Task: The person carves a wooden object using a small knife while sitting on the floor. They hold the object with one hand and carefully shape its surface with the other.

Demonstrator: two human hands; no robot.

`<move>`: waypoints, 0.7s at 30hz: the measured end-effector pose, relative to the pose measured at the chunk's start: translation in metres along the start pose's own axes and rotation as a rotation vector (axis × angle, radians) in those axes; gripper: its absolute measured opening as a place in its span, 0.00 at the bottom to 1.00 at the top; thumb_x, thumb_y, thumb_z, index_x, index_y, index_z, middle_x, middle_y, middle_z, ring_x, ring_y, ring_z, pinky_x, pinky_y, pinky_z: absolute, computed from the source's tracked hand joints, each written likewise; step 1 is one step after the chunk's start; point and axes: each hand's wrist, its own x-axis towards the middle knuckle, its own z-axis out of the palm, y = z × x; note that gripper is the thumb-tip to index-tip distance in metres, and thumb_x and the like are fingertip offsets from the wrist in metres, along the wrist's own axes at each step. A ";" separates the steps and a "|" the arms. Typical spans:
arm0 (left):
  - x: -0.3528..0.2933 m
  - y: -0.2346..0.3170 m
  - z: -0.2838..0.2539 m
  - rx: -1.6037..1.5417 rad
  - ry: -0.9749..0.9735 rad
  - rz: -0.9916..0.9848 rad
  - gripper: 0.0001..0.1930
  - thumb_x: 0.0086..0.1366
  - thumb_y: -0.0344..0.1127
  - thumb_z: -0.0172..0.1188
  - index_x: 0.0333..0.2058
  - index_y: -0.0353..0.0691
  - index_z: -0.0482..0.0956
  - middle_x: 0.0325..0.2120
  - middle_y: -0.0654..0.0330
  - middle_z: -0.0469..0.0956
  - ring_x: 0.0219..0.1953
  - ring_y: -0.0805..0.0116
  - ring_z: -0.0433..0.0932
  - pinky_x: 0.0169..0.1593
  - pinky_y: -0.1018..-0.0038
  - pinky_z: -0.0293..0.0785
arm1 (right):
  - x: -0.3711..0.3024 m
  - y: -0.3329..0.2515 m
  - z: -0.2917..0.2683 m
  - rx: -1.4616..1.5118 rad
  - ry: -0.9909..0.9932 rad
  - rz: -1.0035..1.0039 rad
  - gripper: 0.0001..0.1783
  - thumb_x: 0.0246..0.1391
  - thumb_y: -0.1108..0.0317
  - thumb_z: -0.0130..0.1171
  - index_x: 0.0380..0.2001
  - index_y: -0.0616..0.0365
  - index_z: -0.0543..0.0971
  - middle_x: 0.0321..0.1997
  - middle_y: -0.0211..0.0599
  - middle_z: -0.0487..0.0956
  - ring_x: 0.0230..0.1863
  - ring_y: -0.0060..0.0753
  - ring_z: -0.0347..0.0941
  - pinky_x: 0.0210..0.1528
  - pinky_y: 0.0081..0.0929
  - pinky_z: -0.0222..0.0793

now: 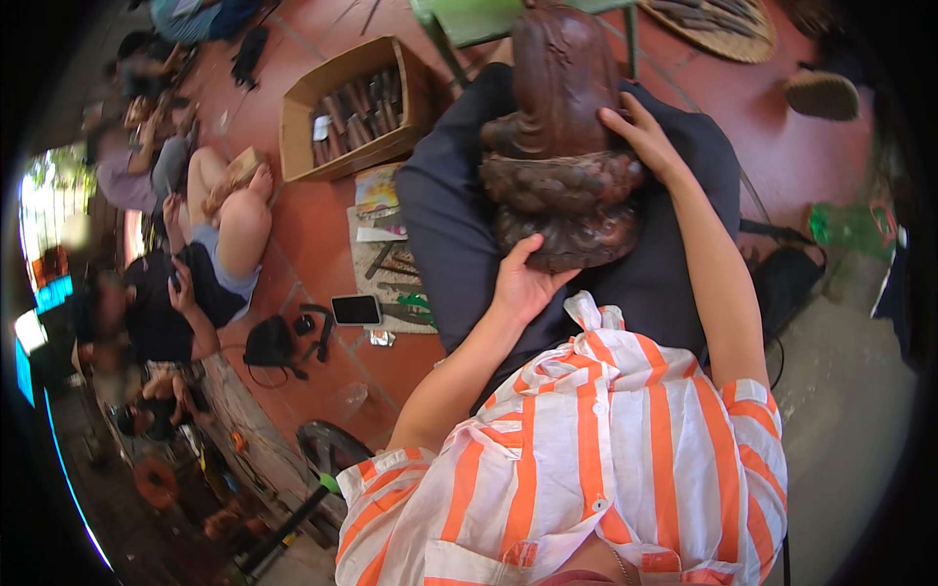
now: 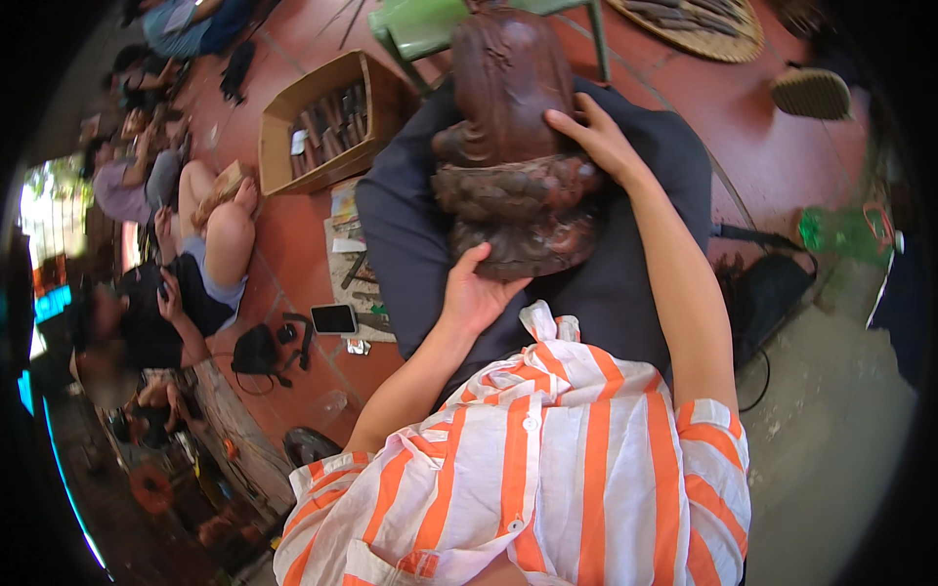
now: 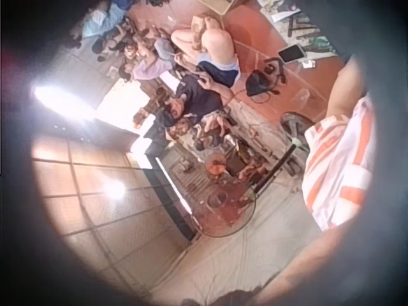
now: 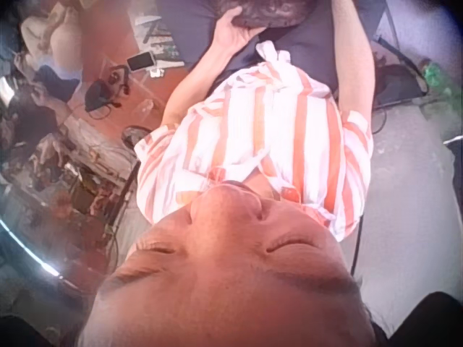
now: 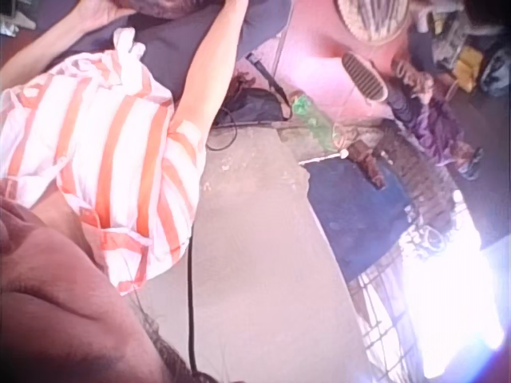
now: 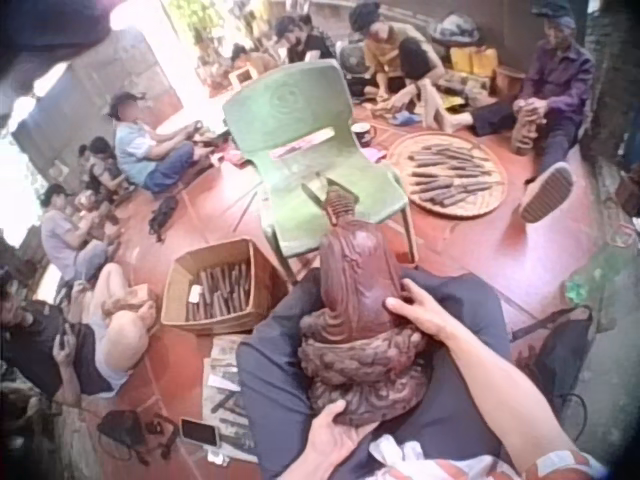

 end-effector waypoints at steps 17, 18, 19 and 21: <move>0.008 -0.023 0.005 -0.058 0.074 -0.101 0.33 0.64 0.58 0.52 0.55 0.36 0.66 0.49 0.51 0.74 0.50 0.59 0.77 0.55 0.64 0.76 | 0.010 -0.002 -0.002 -0.206 0.065 -0.062 0.39 0.51 0.49 0.64 0.56 0.71 0.69 0.51 0.51 0.76 0.53 0.37 0.73 0.57 0.28 0.64; 0.006 -0.023 0.009 -0.058 0.075 -0.104 0.34 0.64 0.60 0.51 0.56 0.35 0.66 0.50 0.51 0.74 0.50 0.59 0.77 0.56 0.65 0.75 | 0.008 -0.001 -0.003 -0.255 0.090 -0.072 0.38 0.51 0.49 0.64 0.56 0.70 0.70 0.51 0.52 0.76 0.53 0.37 0.73 0.56 0.28 0.65; 0.004 -0.024 0.012 -0.066 0.075 -0.101 0.35 0.64 0.62 0.50 0.56 0.35 0.65 0.50 0.51 0.74 0.50 0.58 0.77 0.56 0.65 0.74 | 0.005 -0.002 -0.002 -0.309 0.108 -0.085 0.37 0.52 0.49 0.64 0.55 0.70 0.70 0.51 0.53 0.77 0.53 0.37 0.73 0.56 0.28 0.65; -0.002 -0.030 0.002 -0.086 -0.102 -0.332 0.36 0.67 0.63 0.43 0.58 0.34 0.64 0.51 0.47 0.73 0.52 0.56 0.75 0.57 0.65 0.73 | -0.004 -0.013 -0.001 -0.360 0.201 -0.142 0.31 0.51 0.56 0.66 0.53 0.67 0.73 0.49 0.51 0.78 0.51 0.37 0.74 0.54 0.28 0.67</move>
